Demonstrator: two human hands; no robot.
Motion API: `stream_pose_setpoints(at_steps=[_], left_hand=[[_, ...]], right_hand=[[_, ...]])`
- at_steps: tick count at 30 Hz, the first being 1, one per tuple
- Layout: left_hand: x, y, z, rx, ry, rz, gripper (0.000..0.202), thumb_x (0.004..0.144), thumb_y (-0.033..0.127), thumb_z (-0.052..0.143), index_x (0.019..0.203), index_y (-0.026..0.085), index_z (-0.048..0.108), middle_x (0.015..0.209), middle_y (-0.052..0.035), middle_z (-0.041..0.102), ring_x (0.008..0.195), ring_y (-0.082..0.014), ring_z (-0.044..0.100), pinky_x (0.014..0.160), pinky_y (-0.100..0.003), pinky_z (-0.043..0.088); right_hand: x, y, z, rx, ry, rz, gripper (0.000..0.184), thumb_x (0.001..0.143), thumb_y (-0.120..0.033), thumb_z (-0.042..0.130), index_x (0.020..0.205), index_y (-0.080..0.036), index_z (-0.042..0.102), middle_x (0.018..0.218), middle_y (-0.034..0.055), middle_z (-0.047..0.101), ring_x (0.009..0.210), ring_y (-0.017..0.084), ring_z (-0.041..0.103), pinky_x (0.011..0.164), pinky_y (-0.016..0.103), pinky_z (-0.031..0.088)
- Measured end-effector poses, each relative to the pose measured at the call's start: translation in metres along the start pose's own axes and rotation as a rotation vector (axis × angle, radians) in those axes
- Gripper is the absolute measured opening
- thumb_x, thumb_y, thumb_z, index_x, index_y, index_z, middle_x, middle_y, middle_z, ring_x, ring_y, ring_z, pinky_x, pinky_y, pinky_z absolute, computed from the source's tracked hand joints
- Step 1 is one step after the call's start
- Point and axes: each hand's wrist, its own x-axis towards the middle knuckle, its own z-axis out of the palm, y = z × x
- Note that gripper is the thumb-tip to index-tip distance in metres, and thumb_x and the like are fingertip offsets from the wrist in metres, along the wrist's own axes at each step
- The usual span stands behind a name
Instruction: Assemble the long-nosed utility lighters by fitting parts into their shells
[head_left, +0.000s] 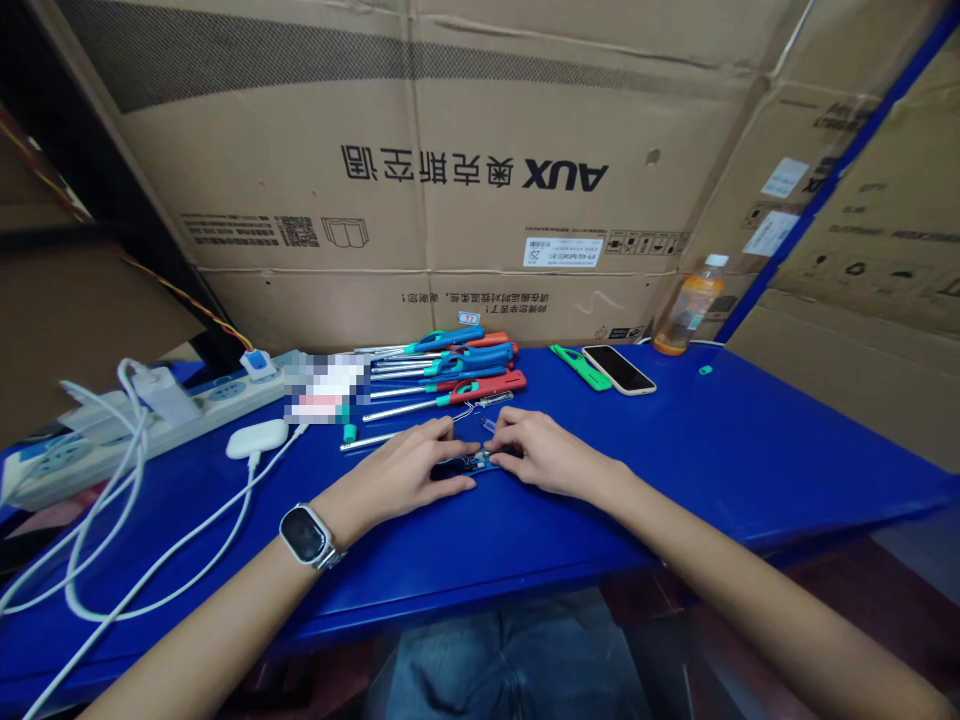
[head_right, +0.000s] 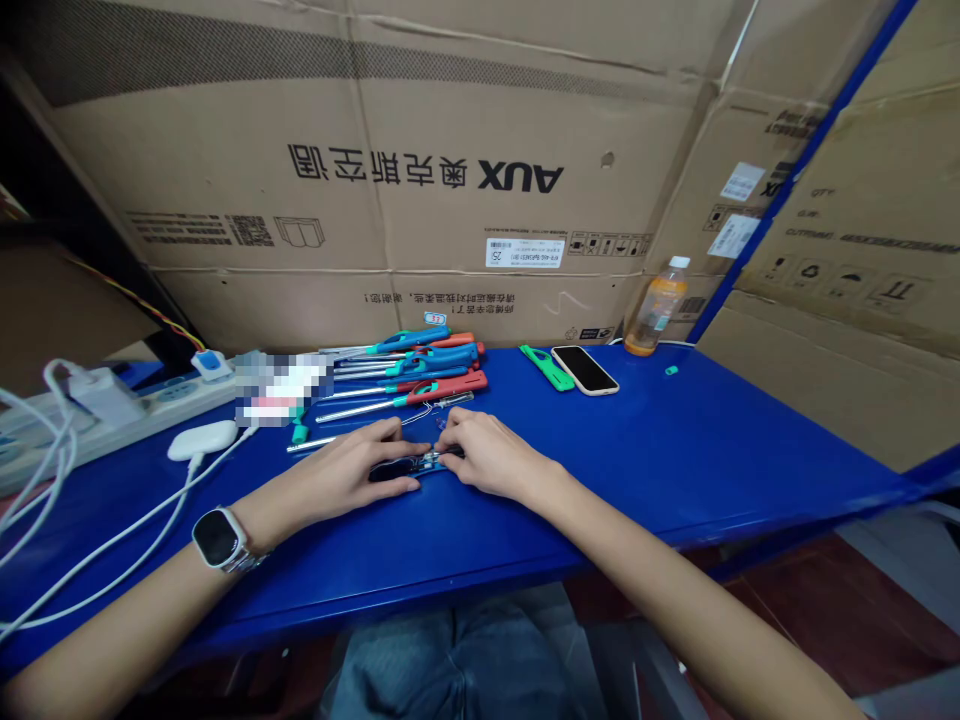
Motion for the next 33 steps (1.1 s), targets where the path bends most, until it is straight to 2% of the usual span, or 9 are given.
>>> stream_pose_setpoints(at_steps=[5, 12, 16, 20, 25, 29, 33], left_hand=[[0.0, 0.001, 0.001, -0.018, 0.009, -0.02, 0.046, 0.094, 0.053, 0.051, 0.128, 0.024, 0.062, 0.104, -0.0065, 0.057, 0.093, -0.0223, 0.061, 0.081, -0.031, 0.048], [0.002, 0.004, -0.001, 0.049, -0.008, -0.017, 0.044, 0.095, 0.05, 0.052, 0.129, 0.023, 0.061, 0.106, -0.0077, 0.059, 0.097, -0.0242, 0.059, 0.086, -0.035, 0.048], [0.001, 0.001, -0.001, 0.037, 0.003, -0.007, 0.043, 0.095, 0.049, 0.052, 0.129, 0.023, 0.061, 0.105, -0.0074, 0.059, 0.095, -0.0232, 0.06, 0.085, -0.035, 0.05], [0.0, -0.001, 0.0, 0.035, 0.012, 0.024, 0.044, 0.096, 0.05, 0.051, 0.13, 0.023, 0.06, 0.109, -0.0078, 0.058, 0.096, -0.0223, 0.061, 0.086, -0.034, 0.05], [0.001, -0.001, 0.002, 0.013, 0.018, 0.113, 0.038, 0.099, 0.042, 0.048, 0.131, 0.025, 0.059, 0.119, -0.0077, 0.058, 0.104, -0.0221, 0.061, 0.094, -0.035, 0.048], [0.002, 0.0, 0.003, -0.048, 0.034, 0.11, 0.035, 0.099, 0.039, 0.048, 0.128, 0.024, 0.062, 0.116, -0.008, 0.059, 0.1, -0.021, 0.062, 0.092, -0.035, 0.05], [0.002, 0.003, 0.002, -0.07, 0.024, 0.097, 0.032, 0.099, 0.036, 0.05, 0.125, 0.022, 0.064, 0.116, -0.0084, 0.059, 0.1, -0.0208, 0.062, 0.092, -0.034, 0.05]], right_hand=[[-0.007, 0.004, 0.003, 0.115, 0.091, 0.023, 0.015, 0.089, -0.02, 0.063, 0.1, -0.017, 0.072, 0.094, 0.004, 0.062, 0.077, 0.014, 0.059, 0.072, 0.027, 0.047], [-0.016, 0.01, 0.003, 0.181, 0.149, 0.071, 0.007, 0.086, -0.017, 0.065, 0.089, -0.018, 0.072, 0.093, 0.0024, 0.063, 0.066, 0.01, 0.056, 0.066, 0.026, 0.047], [-0.02, 0.009, 0.001, 0.207, 0.168, 0.06, 0.012, 0.089, -0.018, 0.061, 0.091, -0.018, 0.073, 0.095, 0.0039, 0.064, 0.071, 0.012, 0.059, 0.068, 0.026, 0.048], [-0.021, 0.011, -0.001, 0.198, 0.165, 0.073, 0.01, 0.087, -0.015, 0.063, 0.085, -0.017, 0.072, 0.092, 0.0039, 0.064, 0.072, 0.012, 0.06, 0.068, 0.026, 0.048], [-0.021, 0.012, -0.006, 0.04, 0.083, -0.016, 0.014, 0.091, -0.015, 0.059, 0.09, -0.018, 0.073, 0.097, 0.0048, 0.064, 0.079, 0.014, 0.063, 0.075, 0.027, 0.048], [-0.025, 0.002, -0.015, -0.159, -0.027, -0.096, 0.023, 0.096, -0.019, 0.049, 0.094, -0.018, 0.072, 0.106, 0.0076, 0.063, 0.085, 0.017, 0.064, 0.081, 0.031, 0.049], [-0.031, -0.012, -0.018, -0.331, -0.071, -0.106, 0.029, 0.099, -0.029, 0.045, 0.095, -0.016, 0.071, 0.11, 0.0109, 0.064, 0.097, 0.024, 0.063, 0.094, 0.044, 0.044]])
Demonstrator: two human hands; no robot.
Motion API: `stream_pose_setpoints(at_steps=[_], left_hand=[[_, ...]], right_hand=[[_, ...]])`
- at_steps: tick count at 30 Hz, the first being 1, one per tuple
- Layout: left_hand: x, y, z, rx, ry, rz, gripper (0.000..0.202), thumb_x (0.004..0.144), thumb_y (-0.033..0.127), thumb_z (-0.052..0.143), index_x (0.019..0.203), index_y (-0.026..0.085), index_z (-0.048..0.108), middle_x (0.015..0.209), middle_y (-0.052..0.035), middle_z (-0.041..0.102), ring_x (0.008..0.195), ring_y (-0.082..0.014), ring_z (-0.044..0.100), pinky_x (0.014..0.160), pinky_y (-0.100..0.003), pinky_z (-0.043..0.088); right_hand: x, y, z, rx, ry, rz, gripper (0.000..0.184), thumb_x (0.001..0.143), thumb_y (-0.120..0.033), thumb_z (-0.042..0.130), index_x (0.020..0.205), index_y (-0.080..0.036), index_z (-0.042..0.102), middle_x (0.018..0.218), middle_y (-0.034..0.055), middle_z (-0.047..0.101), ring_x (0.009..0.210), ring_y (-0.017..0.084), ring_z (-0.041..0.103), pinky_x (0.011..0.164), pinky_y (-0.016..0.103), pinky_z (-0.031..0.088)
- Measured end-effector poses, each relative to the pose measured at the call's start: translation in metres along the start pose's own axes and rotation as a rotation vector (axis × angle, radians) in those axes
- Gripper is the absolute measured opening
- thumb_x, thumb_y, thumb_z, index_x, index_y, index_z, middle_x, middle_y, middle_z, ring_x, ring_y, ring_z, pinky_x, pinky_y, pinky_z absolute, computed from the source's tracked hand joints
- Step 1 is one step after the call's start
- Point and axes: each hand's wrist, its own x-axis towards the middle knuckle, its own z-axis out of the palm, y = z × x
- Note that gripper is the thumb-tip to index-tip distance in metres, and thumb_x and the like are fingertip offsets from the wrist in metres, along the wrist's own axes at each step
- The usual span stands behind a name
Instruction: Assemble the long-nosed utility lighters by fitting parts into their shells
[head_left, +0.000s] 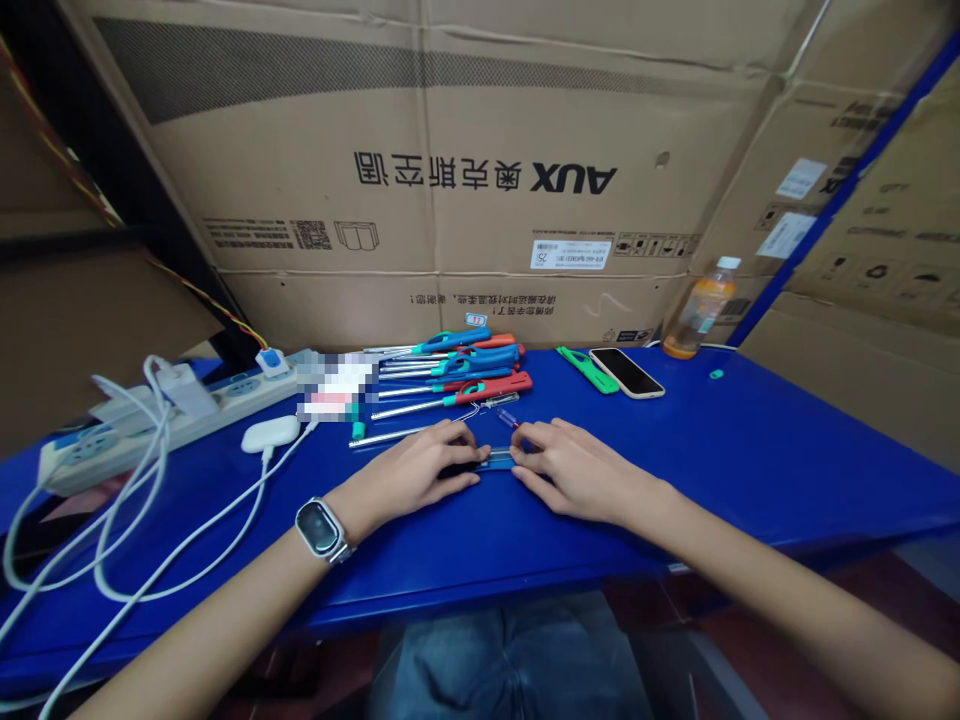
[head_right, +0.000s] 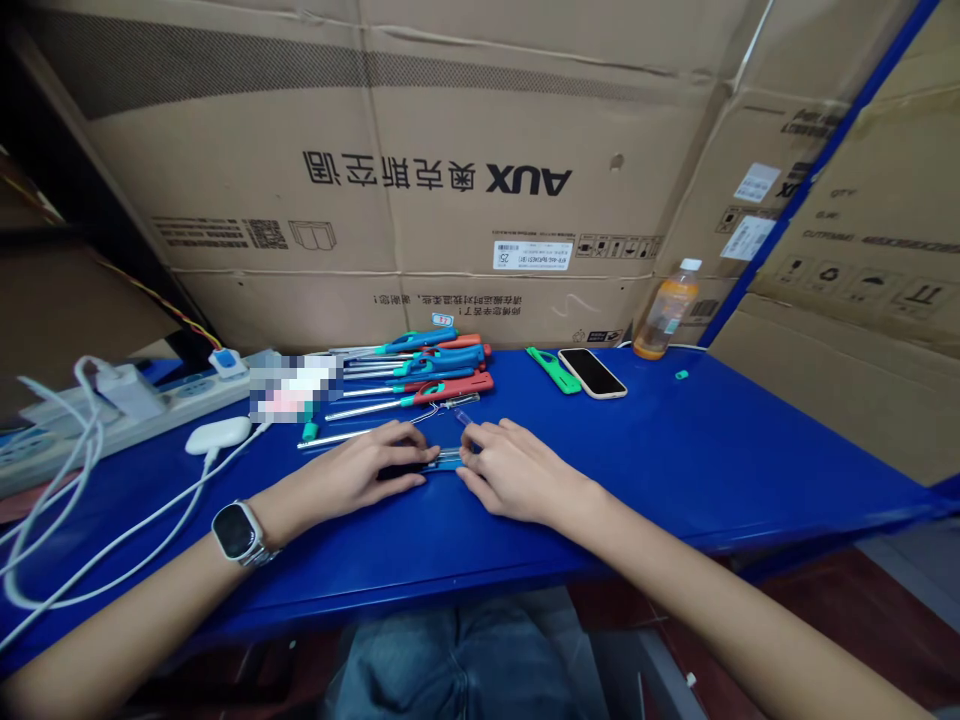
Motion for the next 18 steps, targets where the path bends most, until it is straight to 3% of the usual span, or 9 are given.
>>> stream_pose_setpoints(at_steps=[3, 8, 11, 14, 18], left_hand=[[0.0, 0.001, 0.0, 0.015, -0.003, -0.008, 0.033, 0.099, 0.036, 0.049, 0.125, 0.022, 0.063, 0.116, -0.0088, 0.059, 0.101, -0.0211, 0.062, 0.092, -0.034, 0.049], [0.0, -0.001, 0.001, 0.007, -0.007, -0.013, 0.032, 0.099, 0.036, 0.05, 0.126, 0.023, 0.062, 0.115, -0.0083, 0.059, 0.1, -0.0215, 0.062, 0.092, -0.034, 0.049], [0.0, 0.0, 0.0, -0.001, -0.006, -0.037, 0.034, 0.098, 0.035, 0.052, 0.129, 0.024, 0.059, 0.116, -0.0081, 0.06, 0.103, -0.0232, 0.062, 0.092, -0.036, 0.049], [0.0, 0.002, -0.001, -0.039, 0.018, -0.095, 0.04, 0.095, 0.037, 0.057, 0.133, 0.025, 0.054, 0.121, -0.0084, 0.06, 0.111, -0.0253, 0.06, 0.095, -0.038, 0.049], [0.0, 0.003, -0.001, -0.098, 0.018, -0.157, 0.042, 0.092, 0.036, 0.062, 0.13, 0.023, 0.054, 0.122, -0.0085, 0.062, 0.115, -0.0256, 0.058, 0.098, -0.04, 0.048]], right_hand=[[-0.002, -0.004, 0.0, -0.033, -0.032, 0.019, 0.035, 0.101, -0.033, 0.041, 0.095, -0.015, 0.071, 0.112, 0.0116, 0.064, 0.098, 0.026, 0.063, 0.095, 0.048, 0.043], [0.006, 0.006, 0.001, 0.084, 0.046, 0.072, 0.03, 0.099, -0.031, 0.046, 0.096, -0.021, 0.074, 0.113, 0.006, 0.065, 0.095, 0.02, 0.064, 0.092, 0.041, 0.043], [0.023, 0.013, -0.001, 0.179, 0.097, 0.095, 0.021, 0.094, -0.03, 0.056, 0.105, -0.021, 0.072, 0.111, 0.0062, 0.065, 0.088, 0.018, 0.064, 0.08, 0.033, 0.046], [0.04, 0.017, -0.002, 0.246, -0.001, 0.053, 0.019, 0.084, -0.031, 0.069, 0.1, -0.02, 0.073, 0.102, 0.0056, 0.067, 0.08, 0.017, 0.062, 0.069, 0.028, 0.043], [0.048, 0.018, 0.0, 0.319, -0.068, 0.027, 0.008, 0.084, -0.024, 0.069, 0.089, -0.019, 0.073, 0.093, 0.0032, 0.067, 0.075, 0.013, 0.06, 0.065, 0.025, 0.041]])
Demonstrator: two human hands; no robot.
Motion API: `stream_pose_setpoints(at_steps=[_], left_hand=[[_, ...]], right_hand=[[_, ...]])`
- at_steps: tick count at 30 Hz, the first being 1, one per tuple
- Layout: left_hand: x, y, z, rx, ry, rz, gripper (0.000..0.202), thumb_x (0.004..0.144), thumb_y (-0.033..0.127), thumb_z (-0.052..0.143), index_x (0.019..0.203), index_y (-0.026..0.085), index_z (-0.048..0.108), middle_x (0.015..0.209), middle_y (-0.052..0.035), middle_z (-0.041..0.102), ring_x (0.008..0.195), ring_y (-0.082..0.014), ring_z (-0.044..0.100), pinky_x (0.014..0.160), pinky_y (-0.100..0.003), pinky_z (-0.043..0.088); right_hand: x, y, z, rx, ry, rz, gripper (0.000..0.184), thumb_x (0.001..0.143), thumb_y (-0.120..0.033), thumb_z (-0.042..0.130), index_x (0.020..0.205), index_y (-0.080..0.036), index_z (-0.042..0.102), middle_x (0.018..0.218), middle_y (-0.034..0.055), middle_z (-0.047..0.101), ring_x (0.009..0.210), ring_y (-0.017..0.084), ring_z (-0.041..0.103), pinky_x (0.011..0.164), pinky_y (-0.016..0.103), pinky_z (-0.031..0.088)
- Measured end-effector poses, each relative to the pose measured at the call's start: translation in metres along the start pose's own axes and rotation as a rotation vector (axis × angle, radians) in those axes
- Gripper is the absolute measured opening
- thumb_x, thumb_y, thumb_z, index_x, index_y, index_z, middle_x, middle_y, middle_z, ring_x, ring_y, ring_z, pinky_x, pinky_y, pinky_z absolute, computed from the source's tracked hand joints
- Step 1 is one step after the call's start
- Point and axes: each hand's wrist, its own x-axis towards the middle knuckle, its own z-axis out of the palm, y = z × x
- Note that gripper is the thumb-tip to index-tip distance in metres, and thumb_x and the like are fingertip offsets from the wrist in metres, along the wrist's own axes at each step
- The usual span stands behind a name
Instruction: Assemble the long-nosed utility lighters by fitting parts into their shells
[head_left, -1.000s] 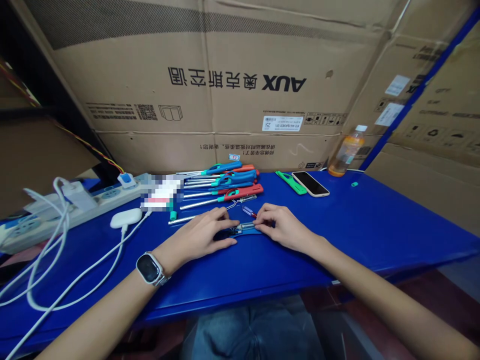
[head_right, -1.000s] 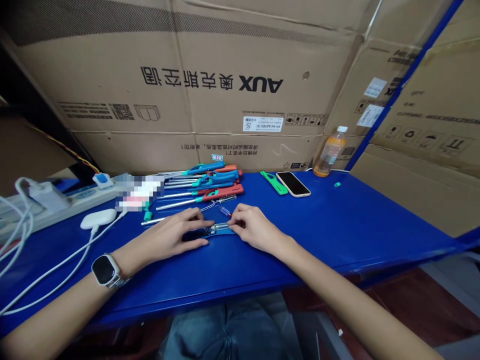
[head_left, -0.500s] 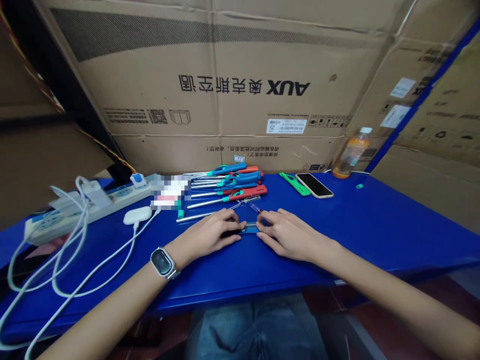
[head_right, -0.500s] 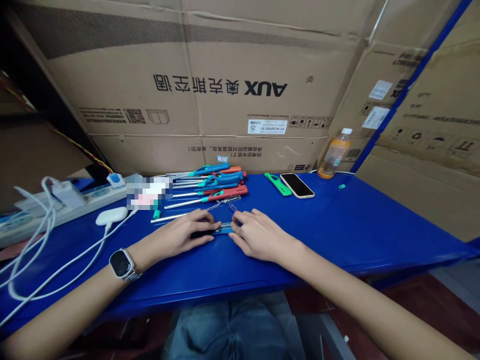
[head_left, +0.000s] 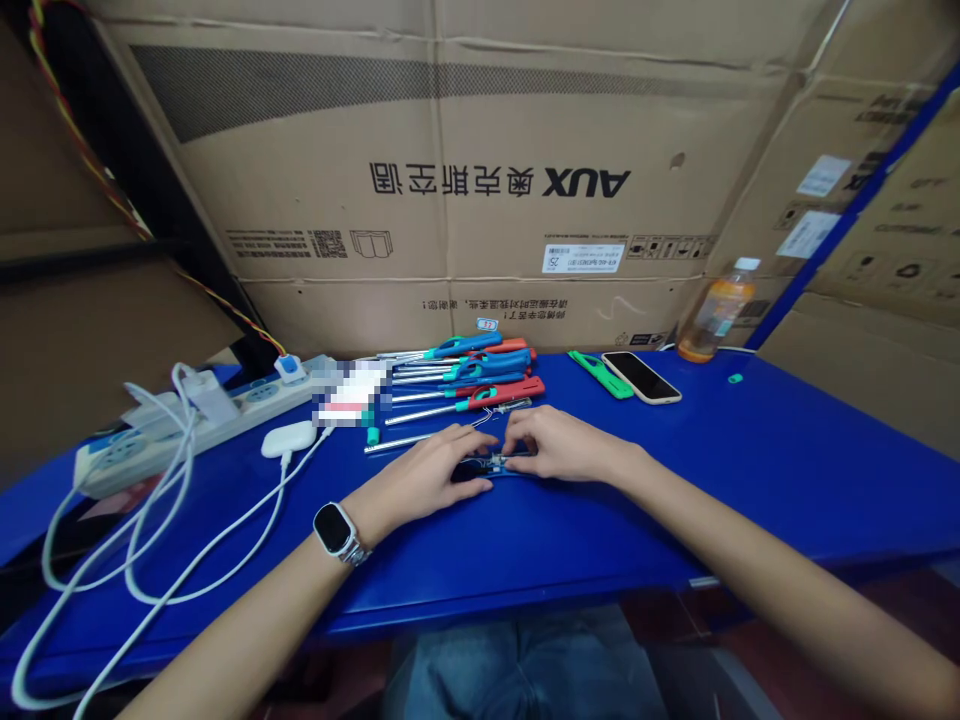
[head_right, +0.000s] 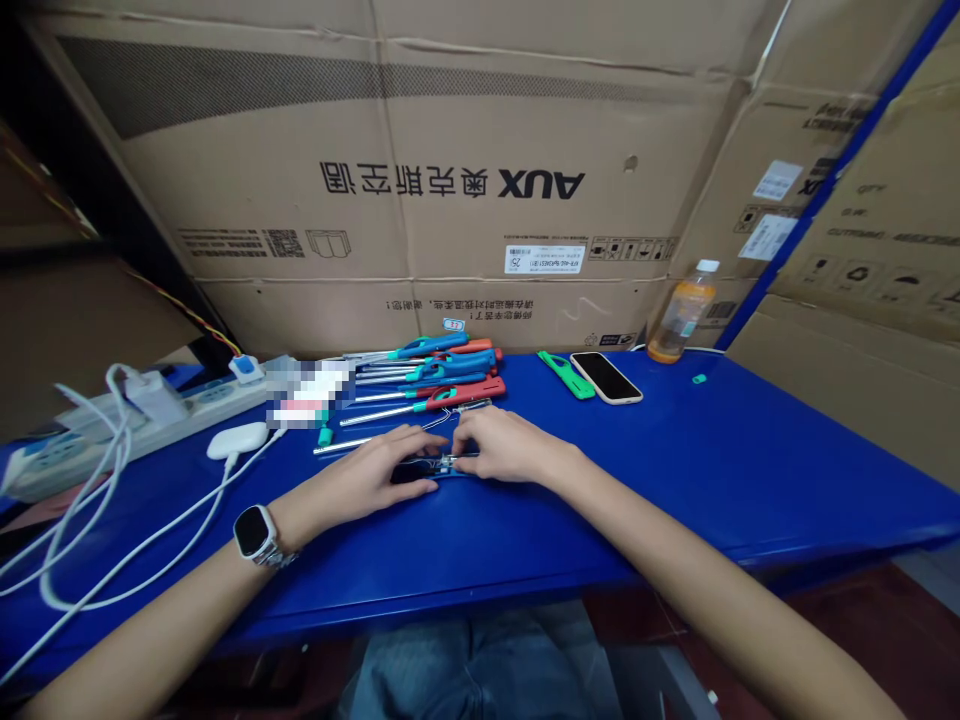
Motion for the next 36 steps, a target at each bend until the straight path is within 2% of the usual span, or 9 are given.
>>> stream_pose_setpoints(at_steps=[6, 13, 16, 19, 24, 30, 32, 36], left_hand=[[0.001, -0.005, -0.001, -0.065, 0.041, 0.004, 0.039, 0.088, 0.039, 0.066, 0.122, 0.022, 0.059, 0.118, -0.0073, 0.064, 0.108, -0.024, 0.061, 0.092, -0.037, 0.05], [0.002, -0.01, -0.004, -0.069, 0.017, 0.005, 0.026, 0.092, 0.038, 0.059, 0.11, 0.02, 0.067, 0.106, -0.0065, 0.064, 0.096, -0.0215, 0.062, 0.087, -0.035, 0.05], [0.002, -0.009, -0.004, -0.083, 0.074, 0.021, 0.026, 0.096, 0.037, 0.053, 0.109, 0.02, 0.067, 0.104, -0.0069, 0.064, 0.097, -0.0212, 0.061, 0.086, -0.034, 0.05], [0.005, -0.01, -0.001, -0.091, 0.143, 0.017, 0.024, 0.095, 0.037, 0.054, 0.102, 0.02, 0.068, 0.1, -0.0066, 0.064, 0.094, -0.0211, 0.06, 0.083, -0.034, 0.05], [0.009, -0.011, 0.004, -0.101, 0.151, -0.01, 0.021, 0.092, 0.036, 0.058, 0.087, 0.018, 0.067, 0.087, -0.004, 0.061, 0.083, -0.0192, 0.058, 0.072, -0.031, 0.048], [0.008, -0.008, 0.004, -0.16, 0.11, -0.009, 0.022, 0.093, 0.037, 0.057, 0.088, 0.018, 0.067, 0.089, -0.0036, 0.06, 0.081, -0.0179, 0.058, 0.072, -0.03, 0.048], [0.007, -0.008, 0.003, -0.154, 0.1, -0.013, 0.022, 0.09, 0.04, 0.062, 0.094, 0.018, 0.066, 0.094, -0.0039, 0.06, 0.084, -0.0186, 0.059, 0.075, -0.032, 0.049], [0.004, -0.009, 0.001, -0.104, 0.068, -0.046, 0.037, 0.081, 0.044, 0.072, 0.107, 0.019, 0.063, 0.099, -0.0045, 0.059, 0.088, -0.0206, 0.059, 0.08, -0.034, 0.051]], right_hand=[[-0.004, 0.004, 0.007, 0.063, 0.054, 0.053, 0.005, 0.081, -0.021, 0.072, 0.086, -0.019, 0.072, 0.089, 0.0013, 0.066, 0.072, 0.012, 0.058, 0.063, 0.023, 0.038], [-0.005, 0.001, 0.007, 0.05, 0.057, 0.04, 0.007, 0.082, -0.02, 0.069, 0.089, -0.018, 0.068, 0.085, 0.0013, 0.065, 0.069, 0.011, 0.054, 0.06, 0.023, 0.035], [-0.007, -0.001, 0.008, 0.03, 0.107, 0.019, 0.007, 0.083, -0.02, 0.067, 0.09, -0.018, 0.067, 0.084, 0.0008, 0.065, 0.069, 0.012, 0.054, 0.062, 0.023, 0.036], [-0.008, -0.002, 0.009, 0.027, 0.152, -0.004, 0.007, 0.083, -0.02, 0.066, 0.09, -0.018, 0.065, 0.083, 0.0004, 0.065, 0.068, 0.012, 0.054, 0.065, 0.023, 0.037], [-0.01, -0.006, 0.009, 0.019, 0.189, -0.006, 0.006, 0.084, -0.021, 0.066, 0.09, -0.018, 0.065, 0.084, 0.001, 0.067, 0.069, 0.012, 0.056, 0.066, 0.024, 0.039], [-0.013, -0.006, 0.006, -0.016, 0.171, -0.046, 0.008, 0.087, -0.02, 0.064, 0.094, -0.019, 0.068, 0.094, 0.0029, 0.069, 0.08, 0.015, 0.061, 0.073, 0.026, 0.043], [-0.014, -0.005, 0.006, -0.036, 0.163, -0.05, 0.011, 0.09, -0.021, 0.062, 0.097, -0.019, 0.069, 0.095, 0.0035, 0.069, 0.083, 0.015, 0.062, 0.075, 0.027, 0.043], [-0.019, -0.004, 0.005, -0.074, 0.148, -0.02, 0.013, 0.09, -0.023, 0.063, 0.1, -0.02, 0.071, 0.096, 0.0036, 0.068, 0.08, 0.015, 0.062, 0.073, 0.027, 0.043]])
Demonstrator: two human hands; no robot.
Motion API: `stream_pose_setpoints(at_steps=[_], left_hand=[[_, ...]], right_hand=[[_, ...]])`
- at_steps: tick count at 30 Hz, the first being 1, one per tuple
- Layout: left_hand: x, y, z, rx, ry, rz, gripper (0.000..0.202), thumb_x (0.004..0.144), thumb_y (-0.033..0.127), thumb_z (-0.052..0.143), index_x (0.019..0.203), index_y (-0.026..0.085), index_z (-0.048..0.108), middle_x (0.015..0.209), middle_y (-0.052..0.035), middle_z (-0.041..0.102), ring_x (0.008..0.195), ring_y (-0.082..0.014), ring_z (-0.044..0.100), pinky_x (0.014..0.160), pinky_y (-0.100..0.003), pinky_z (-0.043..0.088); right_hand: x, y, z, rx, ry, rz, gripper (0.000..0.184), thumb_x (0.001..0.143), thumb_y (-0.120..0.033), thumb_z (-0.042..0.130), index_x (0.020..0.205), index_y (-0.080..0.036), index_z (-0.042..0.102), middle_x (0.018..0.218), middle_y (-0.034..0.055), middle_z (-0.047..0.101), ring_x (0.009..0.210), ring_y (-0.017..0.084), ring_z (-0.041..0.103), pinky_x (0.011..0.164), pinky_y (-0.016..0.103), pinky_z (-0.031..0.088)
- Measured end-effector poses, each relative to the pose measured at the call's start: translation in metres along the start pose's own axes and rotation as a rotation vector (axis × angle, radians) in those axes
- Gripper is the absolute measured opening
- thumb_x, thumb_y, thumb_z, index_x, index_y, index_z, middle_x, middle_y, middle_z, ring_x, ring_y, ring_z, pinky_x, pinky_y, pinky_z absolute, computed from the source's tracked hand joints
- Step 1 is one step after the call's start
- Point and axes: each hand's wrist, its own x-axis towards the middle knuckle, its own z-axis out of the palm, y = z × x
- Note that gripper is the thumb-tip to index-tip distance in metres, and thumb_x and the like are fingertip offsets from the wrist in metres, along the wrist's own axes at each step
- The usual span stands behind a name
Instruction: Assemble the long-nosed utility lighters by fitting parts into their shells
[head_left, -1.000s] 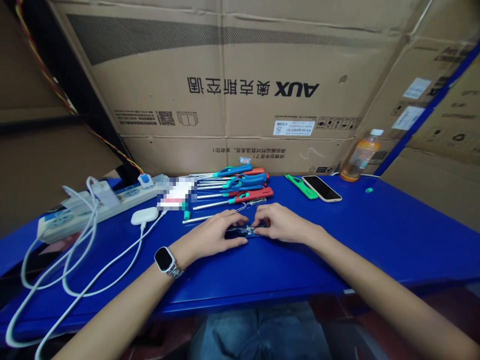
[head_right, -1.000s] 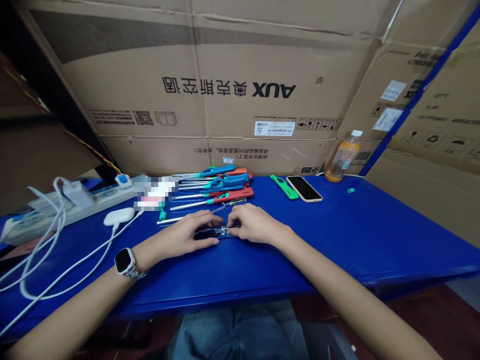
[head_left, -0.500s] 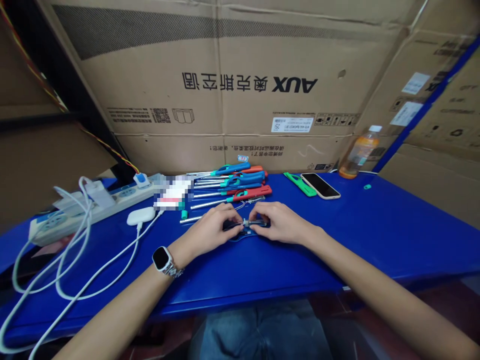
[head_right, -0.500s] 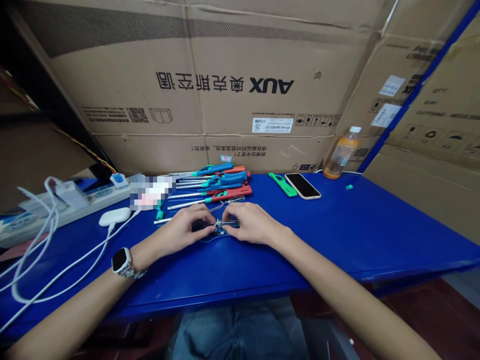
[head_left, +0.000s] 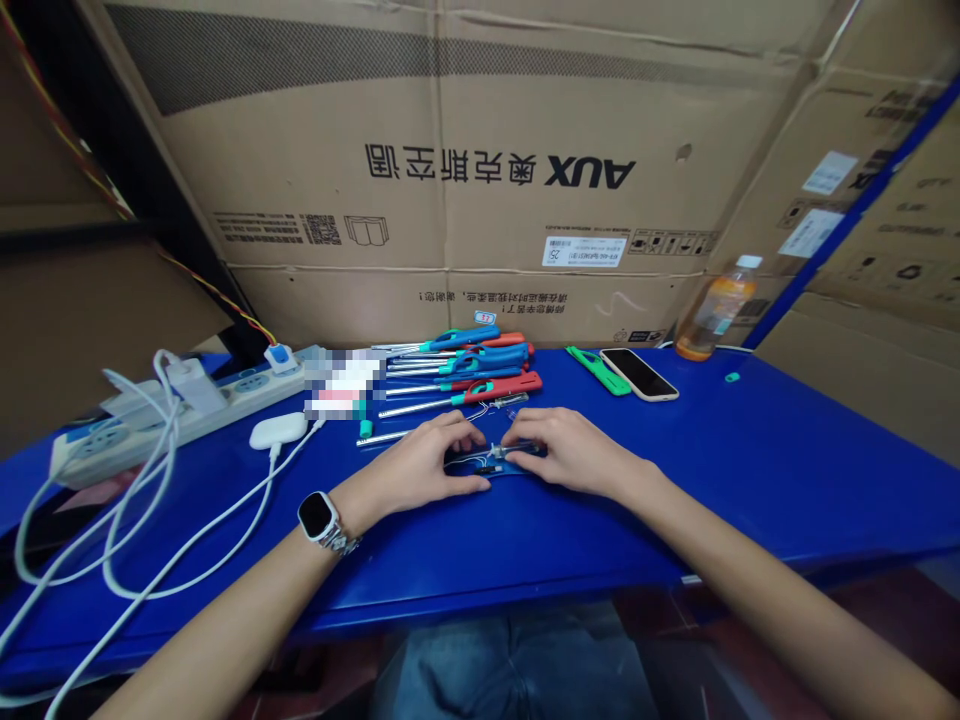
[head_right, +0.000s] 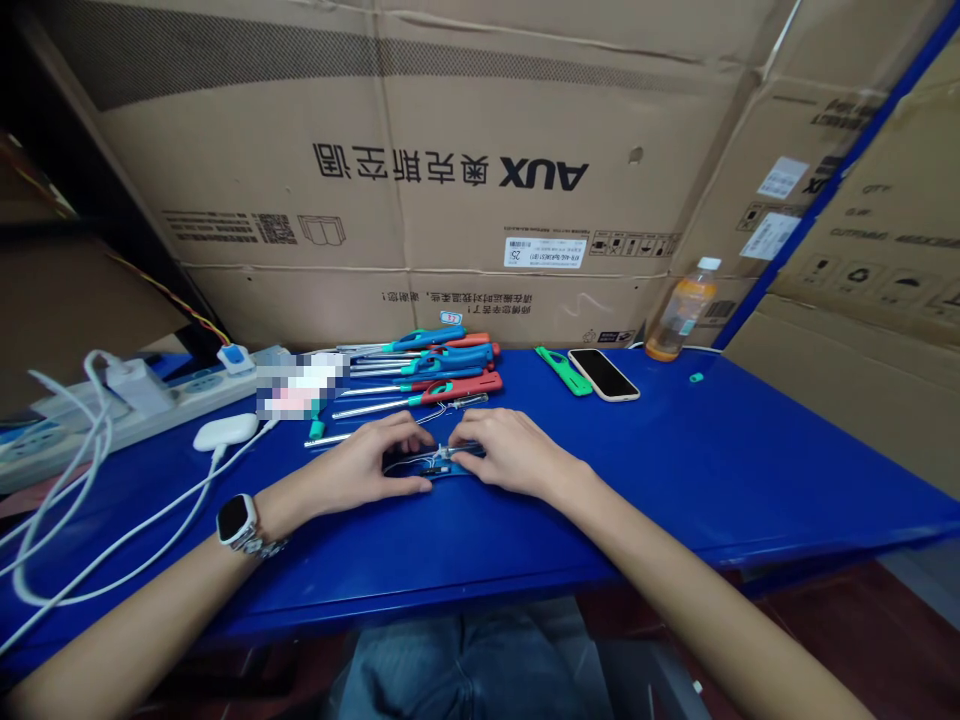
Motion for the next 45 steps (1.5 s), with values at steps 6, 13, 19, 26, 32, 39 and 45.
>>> stream_pose_setpoints(at_steps=[6, 13, 19, 26, 32, 39, 45], left_hand=[[-0.0018, -0.001, -0.0004, 0.046, -0.058, -0.012, 0.034, 0.085, 0.045, 0.068, 0.106, 0.019, 0.064, 0.107, -0.0059, 0.059, 0.09, -0.0213, 0.061, 0.078, -0.034, 0.051], [-0.0018, -0.0015, -0.0004, 0.051, -0.064, -0.002, 0.034, 0.086, 0.046, 0.066, 0.106, 0.019, 0.065, 0.104, -0.0059, 0.059, 0.089, -0.0218, 0.062, 0.079, -0.034, 0.051], [-0.0013, 0.0021, 0.001, -0.014, 0.032, 0.055, 0.027, 0.088, 0.041, 0.065, 0.106, 0.021, 0.064, 0.107, -0.0054, 0.058, 0.101, -0.0231, 0.059, 0.088, -0.037, 0.049], [0.0031, 0.0026, 0.0073, -0.119, 0.095, 0.09, 0.012, 0.09, 0.029, 0.06, 0.086, 0.019, 0.065, 0.099, -0.0042, 0.058, 0.095, -0.0201, 0.058, 0.088, -0.035, 0.048], [0.0054, 0.0009, 0.0083, -0.143, 0.08, 0.118, 0.016, 0.093, 0.031, 0.058, 0.088, 0.019, 0.066, 0.099, -0.004, 0.06, 0.095, -0.0193, 0.059, 0.088, -0.034, 0.047], [0.0047, 0.0009, 0.0074, -0.143, 0.075, 0.125, 0.016, 0.094, 0.033, 0.059, 0.09, 0.019, 0.066, 0.1, -0.0041, 0.06, 0.095, -0.0191, 0.059, 0.087, -0.034, 0.048], [0.0028, 0.0044, 0.0062, -0.073, 0.032, 0.128, 0.018, 0.095, 0.035, 0.057, 0.1, 0.02, 0.067, 0.103, -0.0046, 0.059, 0.098, -0.0202, 0.059, 0.09, -0.036, 0.048]], right_hand=[[-0.005, 0.0007, 0.0007, -0.037, 0.002, 0.007, 0.014, 0.091, -0.025, 0.063, 0.1, -0.021, 0.072, 0.094, 0.003, 0.067, 0.08, 0.015, 0.062, 0.071, 0.027, 0.042], [-0.0053, 0.0008, 0.0062, -0.051, -0.004, 0.032, 0.014, 0.091, -0.025, 0.063, 0.101, -0.021, 0.072, 0.096, 0.003, 0.065, 0.079, 0.015, 0.063, 0.069, 0.027, 0.043], [-0.0056, -0.0033, 0.0047, -0.03, 0.04, -0.005, 0.011, 0.091, -0.023, 0.062, 0.099, -0.019, 0.069, 0.097, 0.0034, 0.066, 0.084, 0.017, 0.064, 0.073, 0.028, 0.045], [-0.0059, -0.0029, 0.008, -0.04, 0.107, -0.048, 0.011, 0.091, -0.024, 0.062, 0.098, -0.019, 0.068, 0.097, 0.0032, 0.066, 0.083, 0.017, 0.064, 0.074, 0.029, 0.046], [-0.0077, -0.003, 0.0073, -0.063, 0.112, -0.048, 0.01, 0.09, -0.024, 0.063, 0.098, -0.019, 0.069, 0.095, 0.0031, 0.066, 0.083, 0.016, 0.064, 0.073, 0.029, 0.045], [-0.008, -0.0047, 0.0064, -0.078, 0.111, -0.074, 0.012, 0.092, -0.024, 0.062, 0.099, -0.019, 0.07, 0.095, 0.0042, 0.066, 0.083, 0.016, 0.063, 0.075, 0.029, 0.044], [-0.0106, -0.0048, 0.0047, -0.115, 0.076, -0.071, 0.013, 0.092, -0.025, 0.061, 0.1, -0.019, 0.07, 0.095, 0.0038, 0.066, 0.082, 0.016, 0.063, 0.075, 0.03, 0.044]])
